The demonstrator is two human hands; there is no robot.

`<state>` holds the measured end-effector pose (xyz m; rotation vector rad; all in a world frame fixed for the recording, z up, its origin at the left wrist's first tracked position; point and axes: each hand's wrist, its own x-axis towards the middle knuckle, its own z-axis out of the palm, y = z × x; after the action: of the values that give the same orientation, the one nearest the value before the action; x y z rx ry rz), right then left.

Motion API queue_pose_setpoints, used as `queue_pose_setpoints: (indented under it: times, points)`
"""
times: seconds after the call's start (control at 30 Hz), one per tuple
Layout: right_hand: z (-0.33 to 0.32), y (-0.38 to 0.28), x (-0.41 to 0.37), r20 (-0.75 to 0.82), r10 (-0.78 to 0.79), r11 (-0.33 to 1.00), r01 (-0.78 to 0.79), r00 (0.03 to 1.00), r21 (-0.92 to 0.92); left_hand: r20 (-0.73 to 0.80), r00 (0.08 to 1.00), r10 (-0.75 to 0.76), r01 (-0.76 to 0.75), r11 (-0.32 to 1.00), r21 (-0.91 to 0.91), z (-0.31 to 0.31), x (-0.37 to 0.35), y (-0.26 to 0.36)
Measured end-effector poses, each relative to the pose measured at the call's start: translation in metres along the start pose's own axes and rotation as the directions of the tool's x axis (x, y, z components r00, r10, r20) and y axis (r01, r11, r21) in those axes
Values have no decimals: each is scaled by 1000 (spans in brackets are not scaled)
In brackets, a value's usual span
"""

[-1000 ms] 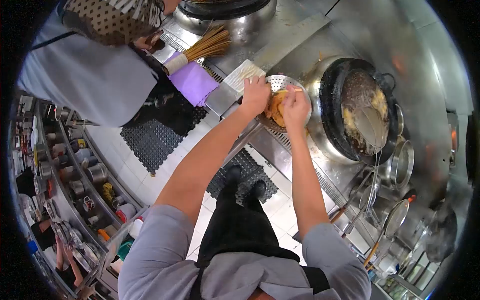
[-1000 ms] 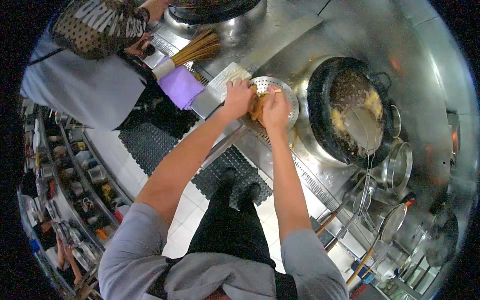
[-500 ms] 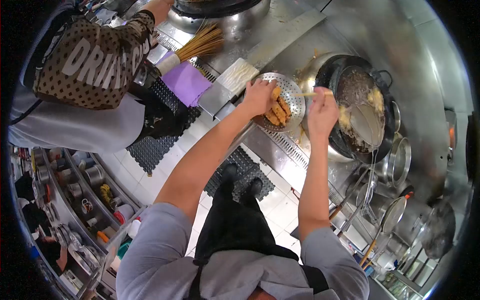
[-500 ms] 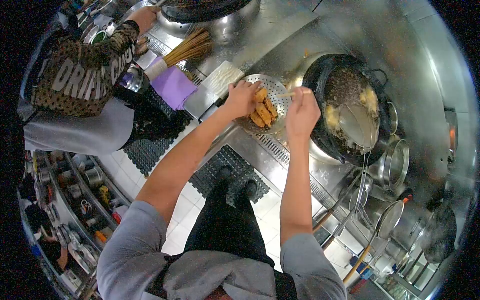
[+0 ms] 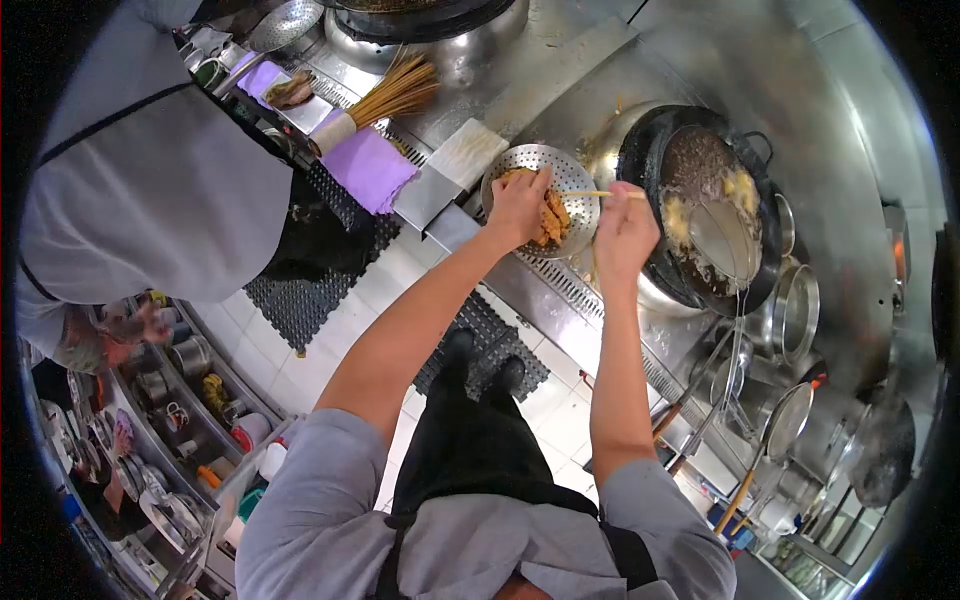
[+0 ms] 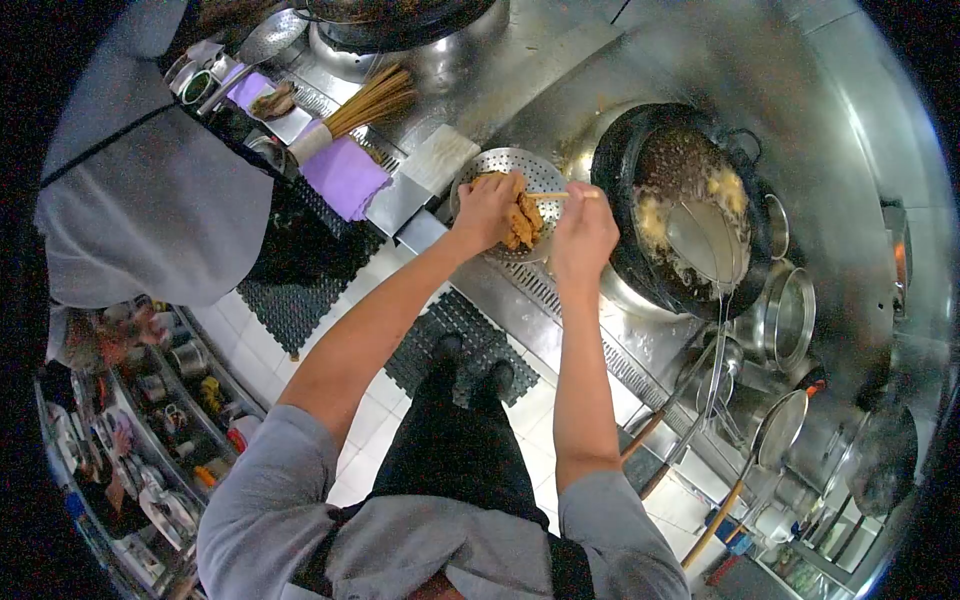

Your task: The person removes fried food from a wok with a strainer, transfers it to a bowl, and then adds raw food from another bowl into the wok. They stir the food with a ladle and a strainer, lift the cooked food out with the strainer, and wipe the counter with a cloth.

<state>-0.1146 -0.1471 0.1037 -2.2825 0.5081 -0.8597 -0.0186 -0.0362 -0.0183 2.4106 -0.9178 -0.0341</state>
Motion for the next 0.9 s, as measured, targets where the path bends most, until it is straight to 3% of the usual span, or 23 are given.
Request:
queue_pose_setpoints:
  times: [0.07, 0.1, 0.2, 0.3, 0.37, 0.4, 0.43, 0.5, 0.53, 0.57, 0.6, 0.63, 0.67, 0.7, 0.73, 0.8, 0.87, 0.9]
  points:
    - [44, 43, -8, 20, -210, 974, 211, 977, -79, 44, 999, 9, -8, 1000, -17, -4, -2, -2]
    - [56, 36, -12, -22, -135, 987, 133, 991, -87, 68, 998, 16, -15, 1000, -26, -4, -4, -2]
    - [29, 27, -1, 135, -35, 997, 43, 990, -60, 186, 982, -20, 5, 997, 79, 2, -3, 4]
    - [-14, 0, 12, -35, -130, 991, 130, 991, -26, 5, 1000, 0, 0, 999, 53, 8, -9, 0]
    - [-38, -10, 8, -27, -46, 999, 46, 999, -3, -165, 986, -19, 25, 999, 37, -19, -20, 2]
    - [-56, -10, 7, -43, 5, 1000, -6, 999, -10, -151, 986, -75, 93, 989, 114, -34, -28, 3]
    - [-75, 3, 3, 68, -206, 972, 212, 976, -96, -193, 981, -18, 11, 999, -39, -52, -38, -4]
    - [-149, -16, -16, 15, -72, 991, 74, 997, -110, -97, 995, -14, -21, 937, -349, -93, -75, -14]
    - [-186, -18, -28, -67, 10, 996, -16, 998, -88, -126, 968, -218, 141, 883, -448, -80, -104, -51]
    - [-223, -20, -41, -149, 93, 993, -102, 984, -52, 24, 990, -138, 135, 891, -433, -111, -124, -64]
    - [-262, 6, -52, -307, 92, 987, -129, 947, -101, 7, 988, -155, 144, 903, -404, -135, -144, -59]
    - [-300, 28, -66, -423, 151, 980, -192, 893, -56, 51, 973, -224, 224, 879, -421, -154, -170, -56]
    - [-339, 52, -78, -491, 275, 932, -355, 827, -76, 182, 935, -303, 353, 834, -425, -151, -203, -82]
    - [-368, 82, -91, -538, 305, 868, -462, 786, -182, 308, 875, -375, 476, 782, -402, -148, -237, -108]
    - [-390, 126, -107, -519, 298, 822, -492, 801, -286, 440, 807, -393, 515, 833, -202, -142, -262, -140]
    - [-411, 205, -142, -478, 254, 777, -471, 841, -416, 634, 622, -459, 631, 773, -59, -131, -306, -166]
    - [-410, 262, -156, -442, 171, 795, -388, 881, -466, 634, 626, -454, 771, 480, -418, -106, -351, -175]
    - [-408, 271, -159, -441, 172, 793, -390, 881, -468, 627, 556, -545, 830, 407, -382, -106, -354, -151]
